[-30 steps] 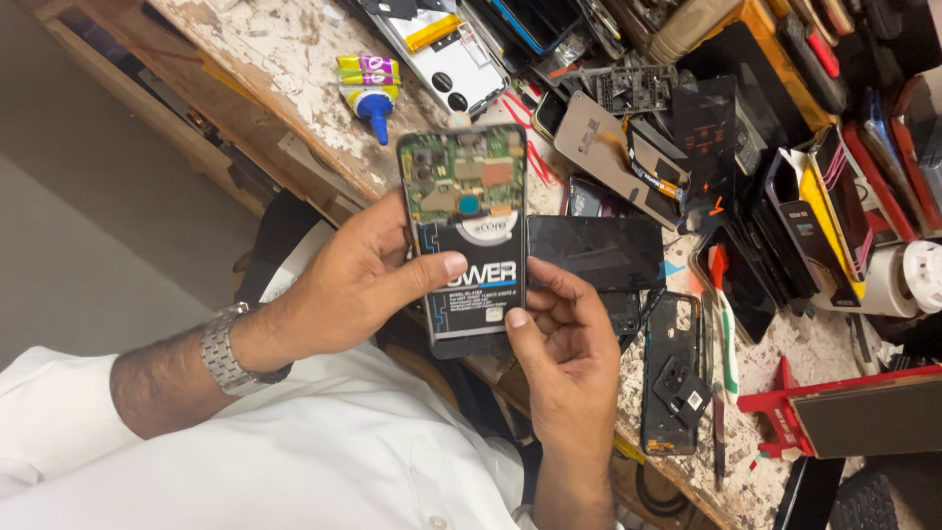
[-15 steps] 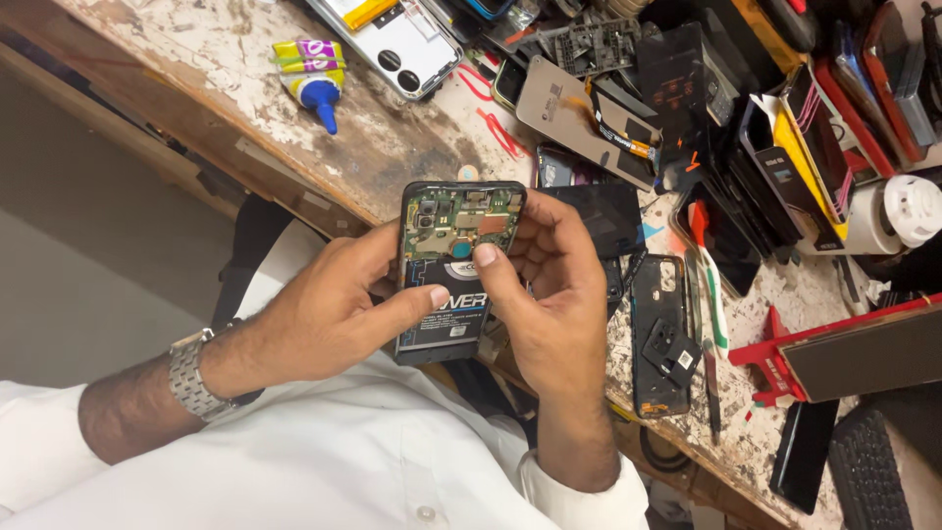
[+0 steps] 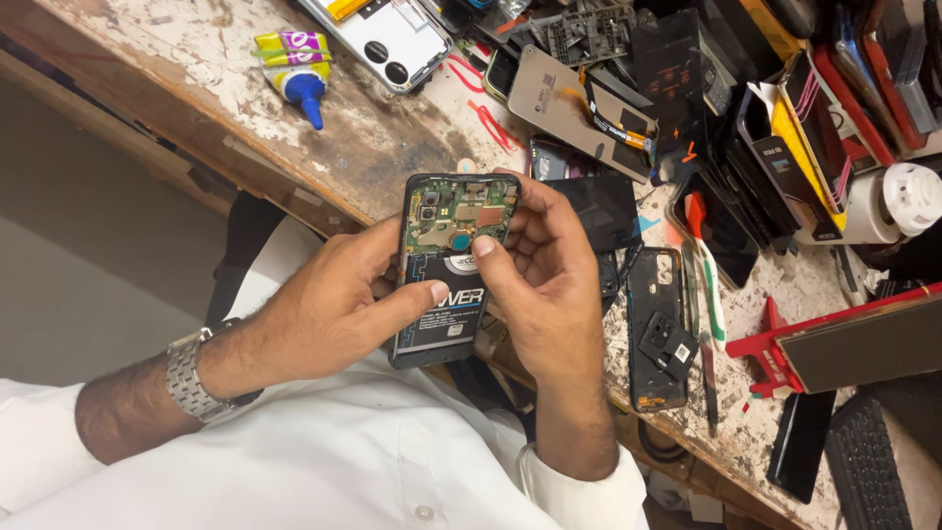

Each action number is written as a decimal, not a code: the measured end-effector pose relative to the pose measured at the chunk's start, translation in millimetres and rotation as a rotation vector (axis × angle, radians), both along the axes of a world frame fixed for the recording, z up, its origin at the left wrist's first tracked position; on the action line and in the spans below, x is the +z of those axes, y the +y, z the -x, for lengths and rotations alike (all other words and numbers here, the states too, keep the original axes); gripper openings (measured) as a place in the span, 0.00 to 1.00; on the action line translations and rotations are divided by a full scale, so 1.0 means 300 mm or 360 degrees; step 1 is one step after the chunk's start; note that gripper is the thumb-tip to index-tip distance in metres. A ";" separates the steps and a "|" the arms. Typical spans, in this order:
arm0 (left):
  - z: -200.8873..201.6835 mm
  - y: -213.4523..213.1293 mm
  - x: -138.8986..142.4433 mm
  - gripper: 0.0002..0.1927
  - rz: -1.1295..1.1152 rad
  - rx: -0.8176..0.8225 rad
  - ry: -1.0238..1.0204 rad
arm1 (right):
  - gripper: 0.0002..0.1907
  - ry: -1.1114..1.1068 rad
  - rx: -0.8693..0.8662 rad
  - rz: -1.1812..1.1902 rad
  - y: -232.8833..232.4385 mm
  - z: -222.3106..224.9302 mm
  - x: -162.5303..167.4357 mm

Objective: The person applies adhesive to the edges of a smartphone chassis, then installs the motherboard, reconnects internal cables, and places a new battery into the chassis. The person handles the chassis, motherboard, battery, and adhesive tube during the process.

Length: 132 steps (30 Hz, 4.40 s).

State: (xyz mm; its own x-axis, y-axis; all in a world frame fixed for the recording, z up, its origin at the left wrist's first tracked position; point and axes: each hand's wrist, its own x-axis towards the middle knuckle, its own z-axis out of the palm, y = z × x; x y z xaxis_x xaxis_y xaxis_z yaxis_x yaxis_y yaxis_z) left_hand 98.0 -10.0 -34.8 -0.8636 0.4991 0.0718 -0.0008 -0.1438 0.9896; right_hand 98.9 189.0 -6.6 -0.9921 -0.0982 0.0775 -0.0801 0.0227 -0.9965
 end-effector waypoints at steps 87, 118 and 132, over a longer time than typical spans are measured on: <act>-0.013 0.039 0.041 0.22 0.0256 -0.0158 -0.0060 | 0.32 0.0003 -0.0063 -0.0094 0.028 -0.077 0.041; -0.004 0.031 0.053 0.22 0.0340 -0.0089 0.0112 | 0.32 -0.0054 -0.0080 -0.0033 0.001 -0.069 0.015; 0.010 0.023 0.063 0.24 0.0559 -0.0124 0.0105 | 0.31 -0.0157 -0.0004 0.0338 0.003 -0.050 0.017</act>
State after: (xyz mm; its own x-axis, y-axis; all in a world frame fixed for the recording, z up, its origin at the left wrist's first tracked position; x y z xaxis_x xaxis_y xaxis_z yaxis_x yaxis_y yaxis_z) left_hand 95.1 -3.0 -15.9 -0.8210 0.5675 -0.0614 0.0670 0.2027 0.9770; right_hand 114.0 189.9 -1.5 -0.9961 -0.0878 -0.0009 0.0175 -0.1884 -0.9819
